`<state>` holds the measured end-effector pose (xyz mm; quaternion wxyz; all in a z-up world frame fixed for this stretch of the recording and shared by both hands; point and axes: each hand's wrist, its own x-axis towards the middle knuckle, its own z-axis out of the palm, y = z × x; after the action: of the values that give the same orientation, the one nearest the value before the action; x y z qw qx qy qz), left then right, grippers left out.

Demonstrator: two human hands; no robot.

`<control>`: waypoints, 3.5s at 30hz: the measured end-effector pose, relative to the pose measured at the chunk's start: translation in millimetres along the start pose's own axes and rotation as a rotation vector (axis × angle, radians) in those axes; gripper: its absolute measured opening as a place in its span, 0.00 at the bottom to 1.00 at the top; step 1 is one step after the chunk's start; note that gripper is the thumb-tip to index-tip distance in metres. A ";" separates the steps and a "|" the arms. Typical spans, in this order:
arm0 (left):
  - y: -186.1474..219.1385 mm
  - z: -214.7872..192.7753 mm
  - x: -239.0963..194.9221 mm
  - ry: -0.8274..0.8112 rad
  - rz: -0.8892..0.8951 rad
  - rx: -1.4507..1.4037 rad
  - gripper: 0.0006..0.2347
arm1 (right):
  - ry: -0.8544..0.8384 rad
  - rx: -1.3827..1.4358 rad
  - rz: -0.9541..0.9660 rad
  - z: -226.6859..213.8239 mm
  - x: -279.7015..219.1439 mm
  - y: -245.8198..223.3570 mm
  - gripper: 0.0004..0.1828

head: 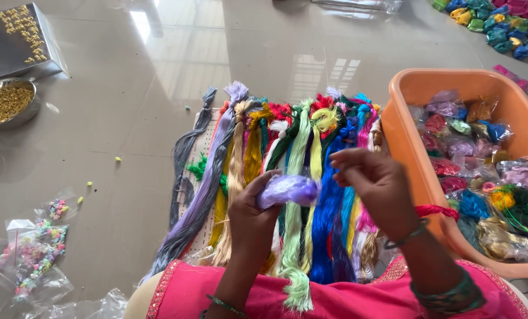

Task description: The person sits on the floor and braids colorful yarn strands by hand. They select a bundle of yarn, separate the strands, and twist them together to form a braid, then place the finished braid on a pile of other braids.

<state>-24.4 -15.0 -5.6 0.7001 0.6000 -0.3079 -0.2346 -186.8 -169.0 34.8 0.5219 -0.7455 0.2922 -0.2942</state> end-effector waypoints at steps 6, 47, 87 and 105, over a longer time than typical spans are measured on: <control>12.7 -1.5 1.1 0.016 0.091 0.262 0.17 | -0.184 0.068 -0.125 5.9 -8.8 -19.7 0.11; -13.7 -18.2 8.9 -0.158 -0.250 -0.613 0.06 | -0.345 0.257 0.238 19.2 0.3 44.9 0.16; 10.8 -192.6 9.4 0.457 0.241 -0.001 0.02 | -0.210 0.058 0.571 -35.8 13.7 -4.8 0.19; 43.0 -201.7 -35.9 0.102 -0.265 0.879 0.24 | -0.163 0.319 0.466 -8.0 13.6 -4.8 0.16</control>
<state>92.5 157.8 13.2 0.3574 0.8850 -0.2638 -0.1395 -183.2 -182.5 43.4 0.7077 -0.5879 0.3628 -0.1480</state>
